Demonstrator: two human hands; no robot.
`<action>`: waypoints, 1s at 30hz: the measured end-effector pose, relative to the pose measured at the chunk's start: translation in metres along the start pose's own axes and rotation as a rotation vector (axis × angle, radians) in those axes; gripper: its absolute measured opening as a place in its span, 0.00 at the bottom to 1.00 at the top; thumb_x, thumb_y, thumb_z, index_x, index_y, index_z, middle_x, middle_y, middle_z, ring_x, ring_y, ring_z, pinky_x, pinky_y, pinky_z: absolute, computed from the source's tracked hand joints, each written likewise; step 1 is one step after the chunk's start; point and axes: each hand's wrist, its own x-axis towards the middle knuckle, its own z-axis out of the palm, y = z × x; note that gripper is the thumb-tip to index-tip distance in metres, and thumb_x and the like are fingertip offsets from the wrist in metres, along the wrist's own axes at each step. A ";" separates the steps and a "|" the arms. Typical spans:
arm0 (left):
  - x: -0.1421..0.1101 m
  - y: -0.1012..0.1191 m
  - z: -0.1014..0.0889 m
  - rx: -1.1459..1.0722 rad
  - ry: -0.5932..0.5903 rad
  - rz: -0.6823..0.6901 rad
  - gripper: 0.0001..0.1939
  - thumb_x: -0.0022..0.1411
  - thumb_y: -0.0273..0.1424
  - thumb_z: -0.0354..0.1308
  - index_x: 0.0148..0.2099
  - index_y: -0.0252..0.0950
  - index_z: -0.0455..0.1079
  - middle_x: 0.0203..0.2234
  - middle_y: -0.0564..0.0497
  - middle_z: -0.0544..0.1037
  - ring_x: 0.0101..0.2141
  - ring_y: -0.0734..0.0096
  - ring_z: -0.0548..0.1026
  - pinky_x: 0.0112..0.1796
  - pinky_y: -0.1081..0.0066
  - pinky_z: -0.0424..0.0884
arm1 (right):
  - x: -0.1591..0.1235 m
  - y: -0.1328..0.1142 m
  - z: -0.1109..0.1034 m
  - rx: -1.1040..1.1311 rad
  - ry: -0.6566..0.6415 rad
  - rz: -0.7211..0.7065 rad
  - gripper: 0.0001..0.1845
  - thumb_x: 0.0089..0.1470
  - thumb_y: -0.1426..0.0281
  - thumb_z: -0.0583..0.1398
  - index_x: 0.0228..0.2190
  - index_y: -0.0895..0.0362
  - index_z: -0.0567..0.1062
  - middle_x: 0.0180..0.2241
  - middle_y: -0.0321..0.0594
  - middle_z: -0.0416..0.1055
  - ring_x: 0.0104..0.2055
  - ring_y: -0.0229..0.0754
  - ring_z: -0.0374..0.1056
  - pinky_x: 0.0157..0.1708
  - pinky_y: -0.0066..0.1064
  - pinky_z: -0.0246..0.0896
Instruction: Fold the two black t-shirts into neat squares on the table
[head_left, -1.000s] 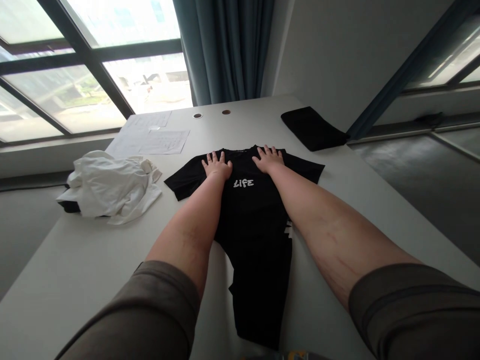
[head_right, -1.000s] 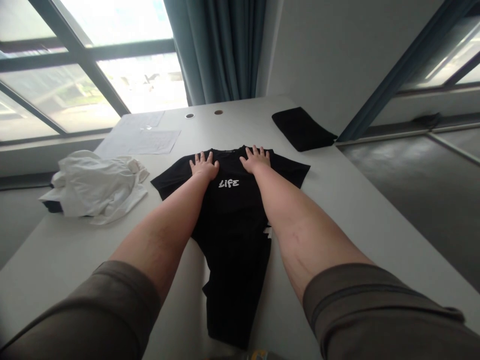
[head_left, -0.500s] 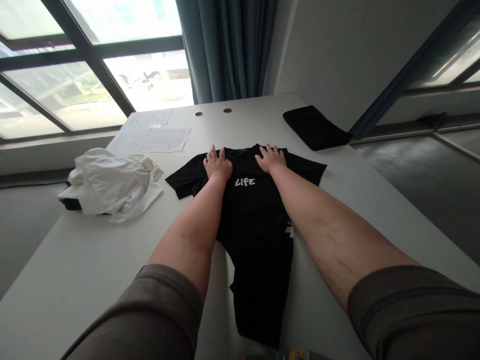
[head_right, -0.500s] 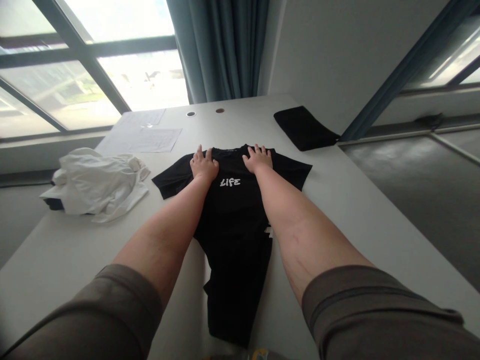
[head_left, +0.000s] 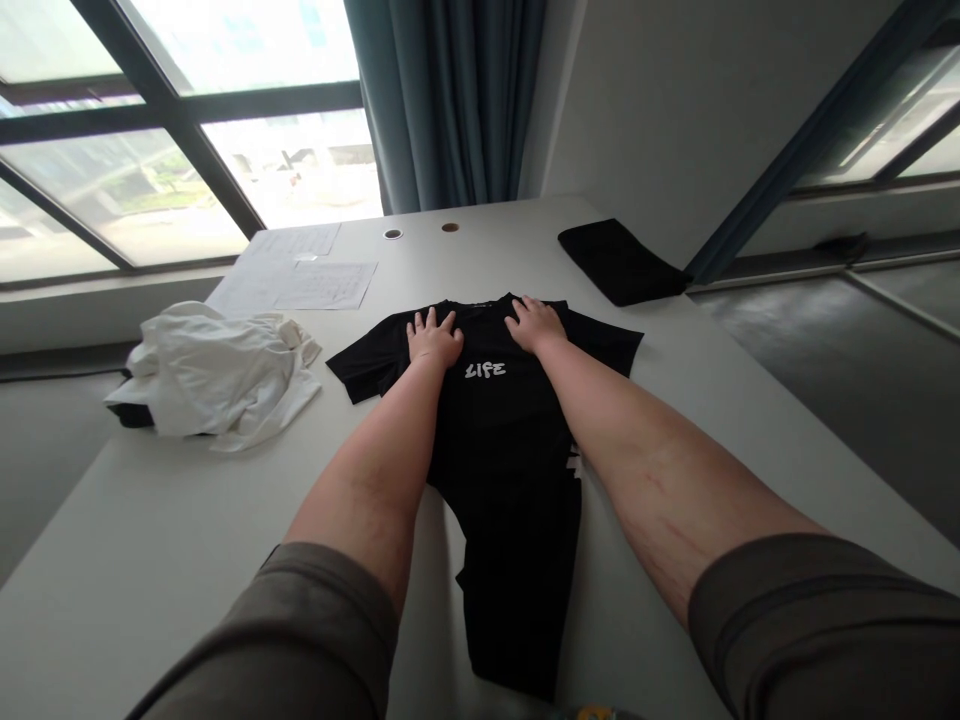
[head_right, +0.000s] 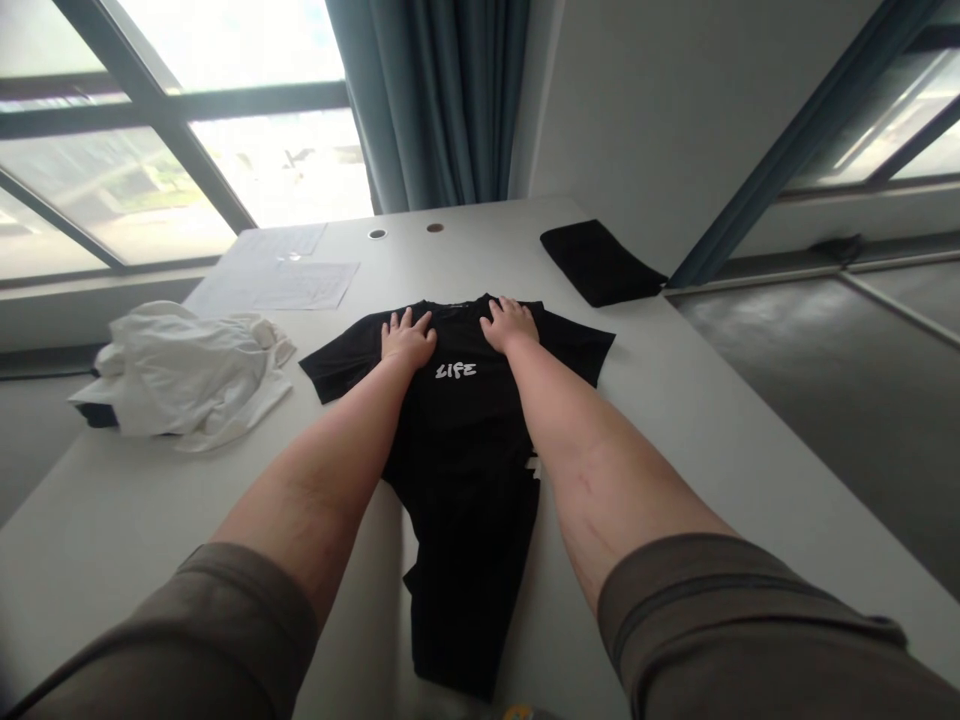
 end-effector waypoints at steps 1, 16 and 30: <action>0.001 0.000 0.000 0.004 -0.031 -0.025 0.34 0.70 0.50 0.43 0.75 0.55 0.55 0.76 0.56 0.50 0.74 0.44 0.43 0.70 0.41 0.40 | 0.003 0.001 0.000 -0.007 -0.051 0.017 0.40 0.70 0.50 0.42 0.73 0.58 0.52 0.76 0.45 0.41 0.77 0.54 0.38 0.73 0.50 0.35; -0.005 0.011 0.000 0.038 -0.013 -0.391 0.38 0.70 0.54 0.41 0.77 0.49 0.49 0.77 0.42 0.44 0.73 0.31 0.38 0.64 0.26 0.33 | 0.005 0.003 0.002 0.041 0.013 -0.016 0.38 0.69 0.51 0.47 0.72 0.56 0.57 0.75 0.46 0.46 0.76 0.57 0.43 0.73 0.54 0.37; -0.005 -0.023 -0.008 0.024 -0.098 -0.267 0.42 0.65 0.63 0.43 0.76 0.57 0.51 0.77 0.48 0.40 0.73 0.28 0.36 0.60 0.21 0.43 | 0.004 0.009 0.008 0.092 0.195 -0.056 0.29 0.66 0.66 0.50 0.62 0.64 0.73 0.68 0.51 0.64 0.69 0.55 0.59 0.68 0.47 0.53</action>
